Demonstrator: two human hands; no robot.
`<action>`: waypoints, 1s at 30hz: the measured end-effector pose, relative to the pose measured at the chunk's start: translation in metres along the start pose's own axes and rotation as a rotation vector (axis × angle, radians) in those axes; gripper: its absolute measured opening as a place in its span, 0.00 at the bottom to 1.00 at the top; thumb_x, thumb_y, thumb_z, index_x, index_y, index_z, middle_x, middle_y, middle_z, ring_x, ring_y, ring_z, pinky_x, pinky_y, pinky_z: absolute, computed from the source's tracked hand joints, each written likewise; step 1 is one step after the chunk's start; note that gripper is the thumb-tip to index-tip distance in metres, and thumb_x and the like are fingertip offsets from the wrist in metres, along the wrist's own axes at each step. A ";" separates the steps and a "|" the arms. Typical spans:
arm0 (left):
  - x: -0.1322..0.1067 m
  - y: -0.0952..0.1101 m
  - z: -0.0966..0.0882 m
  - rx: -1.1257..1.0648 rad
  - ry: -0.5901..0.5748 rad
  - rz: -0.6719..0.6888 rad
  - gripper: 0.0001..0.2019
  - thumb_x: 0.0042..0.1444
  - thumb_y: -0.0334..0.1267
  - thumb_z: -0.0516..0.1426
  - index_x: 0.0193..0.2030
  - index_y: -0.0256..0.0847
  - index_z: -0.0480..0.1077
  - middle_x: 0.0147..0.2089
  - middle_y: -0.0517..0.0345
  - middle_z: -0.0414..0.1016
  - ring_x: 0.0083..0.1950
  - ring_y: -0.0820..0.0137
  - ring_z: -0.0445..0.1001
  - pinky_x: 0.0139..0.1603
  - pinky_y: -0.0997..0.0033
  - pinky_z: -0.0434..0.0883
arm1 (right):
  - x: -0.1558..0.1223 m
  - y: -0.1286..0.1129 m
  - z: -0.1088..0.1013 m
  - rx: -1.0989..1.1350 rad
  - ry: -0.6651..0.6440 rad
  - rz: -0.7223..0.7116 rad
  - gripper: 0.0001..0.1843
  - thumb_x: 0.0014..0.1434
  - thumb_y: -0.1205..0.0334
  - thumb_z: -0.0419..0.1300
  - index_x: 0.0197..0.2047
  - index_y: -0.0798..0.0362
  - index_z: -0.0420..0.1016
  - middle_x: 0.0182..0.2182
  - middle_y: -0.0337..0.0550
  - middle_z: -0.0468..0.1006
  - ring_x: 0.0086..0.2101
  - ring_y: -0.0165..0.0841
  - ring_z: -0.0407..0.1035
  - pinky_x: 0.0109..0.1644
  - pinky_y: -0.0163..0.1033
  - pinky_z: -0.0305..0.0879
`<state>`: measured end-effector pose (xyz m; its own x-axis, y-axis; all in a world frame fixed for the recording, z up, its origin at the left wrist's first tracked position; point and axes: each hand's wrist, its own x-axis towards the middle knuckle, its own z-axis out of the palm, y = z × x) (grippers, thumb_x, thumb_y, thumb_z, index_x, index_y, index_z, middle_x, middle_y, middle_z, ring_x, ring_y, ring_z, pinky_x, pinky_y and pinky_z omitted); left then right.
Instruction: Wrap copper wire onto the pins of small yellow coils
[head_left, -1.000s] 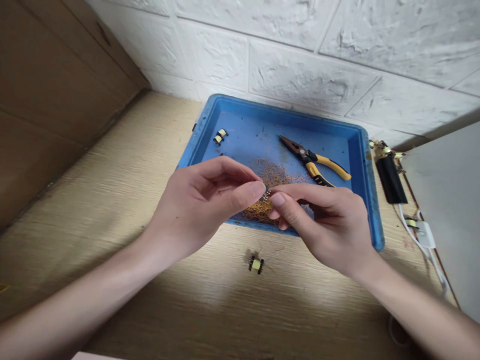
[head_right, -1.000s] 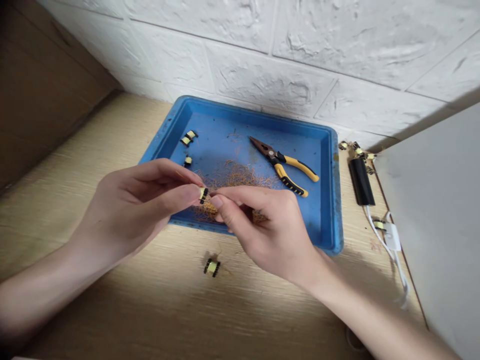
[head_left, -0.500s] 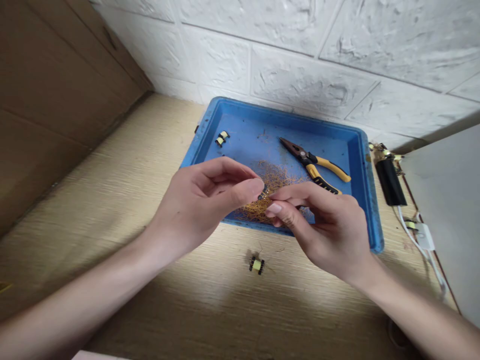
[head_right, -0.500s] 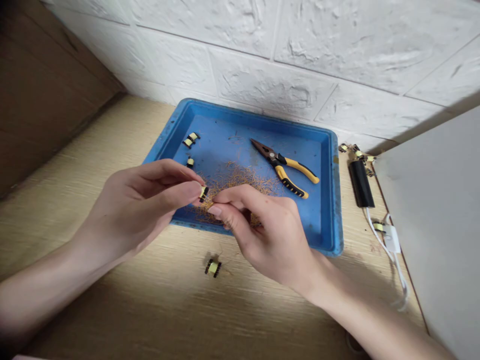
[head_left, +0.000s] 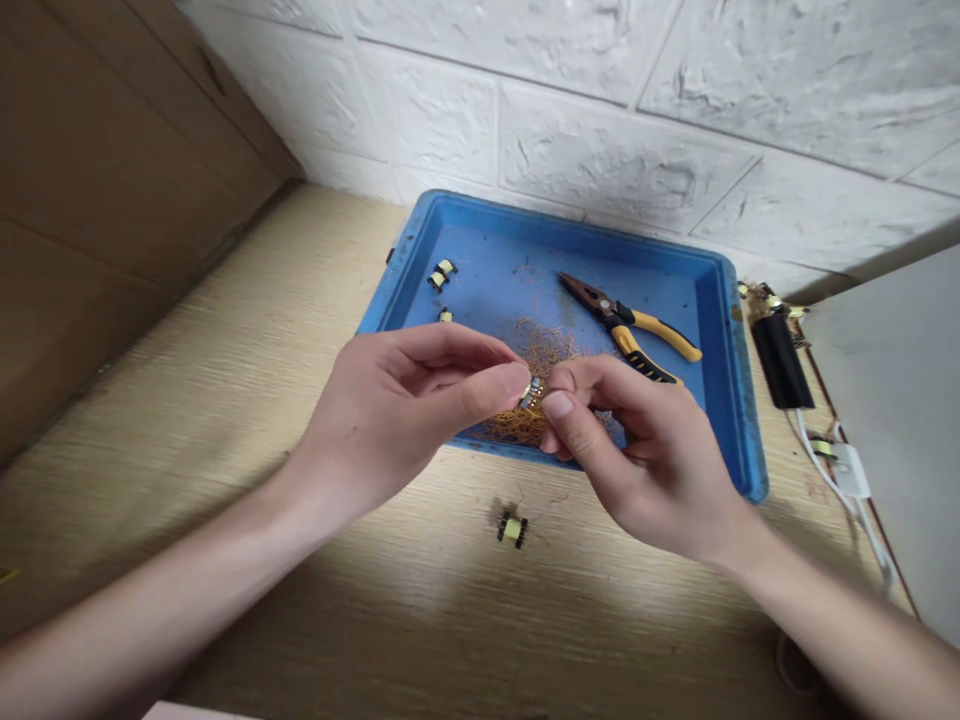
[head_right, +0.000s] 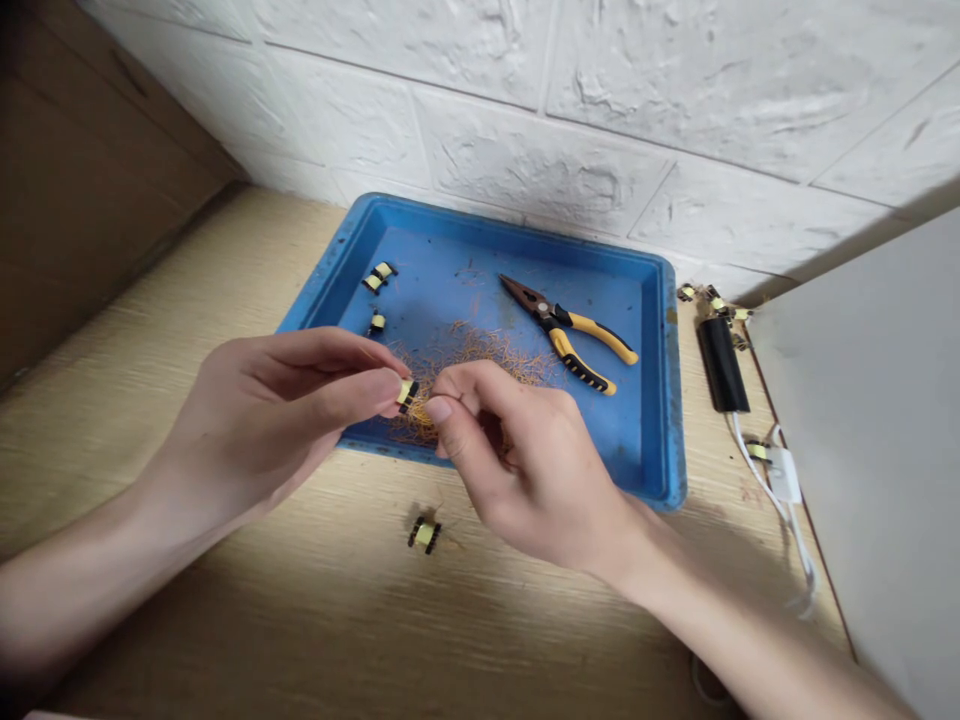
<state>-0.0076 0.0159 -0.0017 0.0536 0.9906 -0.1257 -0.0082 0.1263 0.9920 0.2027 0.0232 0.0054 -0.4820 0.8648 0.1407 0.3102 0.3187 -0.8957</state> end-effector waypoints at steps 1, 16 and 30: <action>0.000 0.000 0.000 -0.003 -0.001 -0.001 0.03 0.56 0.42 0.72 0.37 0.49 0.86 0.36 0.62 0.85 0.36 0.72 0.80 0.37 0.78 0.77 | 0.000 0.000 0.000 0.016 -0.009 0.005 0.11 0.75 0.59 0.58 0.38 0.50 0.71 0.27 0.34 0.75 0.27 0.26 0.67 0.31 0.34 0.61; 0.001 -0.001 0.000 0.016 -0.015 0.030 0.02 0.58 0.39 0.71 0.36 0.52 0.84 0.35 0.67 0.85 0.36 0.74 0.81 0.37 0.81 0.77 | 0.002 0.008 0.000 -0.016 0.029 -0.103 0.05 0.72 0.61 0.61 0.43 0.50 0.77 0.30 0.37 0.77 0.30 0.28 0.70 0.31 0.36 0.65; 0.000 0.007 0.005 0.089 -0.014 0.036 0.02 0.57 0.37 0.71 0.35 0.47 0.84 0.33 0.65 0.86 0.35 0.71 0.84 0.36 0.81 0.80 | 0.006 0.005 0.001 0.047 0.062 -0.138 0.05 0.68 0.69 0.65 0.38 0.53 0.77 0.33 0.36 0.78 0.35 0.27 0.70 0.41 0.36 0.67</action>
<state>-0.0023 0.0164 0.0053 0.0686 0.9935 -0.0903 0.0787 0.0848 0.9933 0.2008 0.0292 0.0015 -0.4656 0.8367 0.2886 0.2047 0.4190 -0.8846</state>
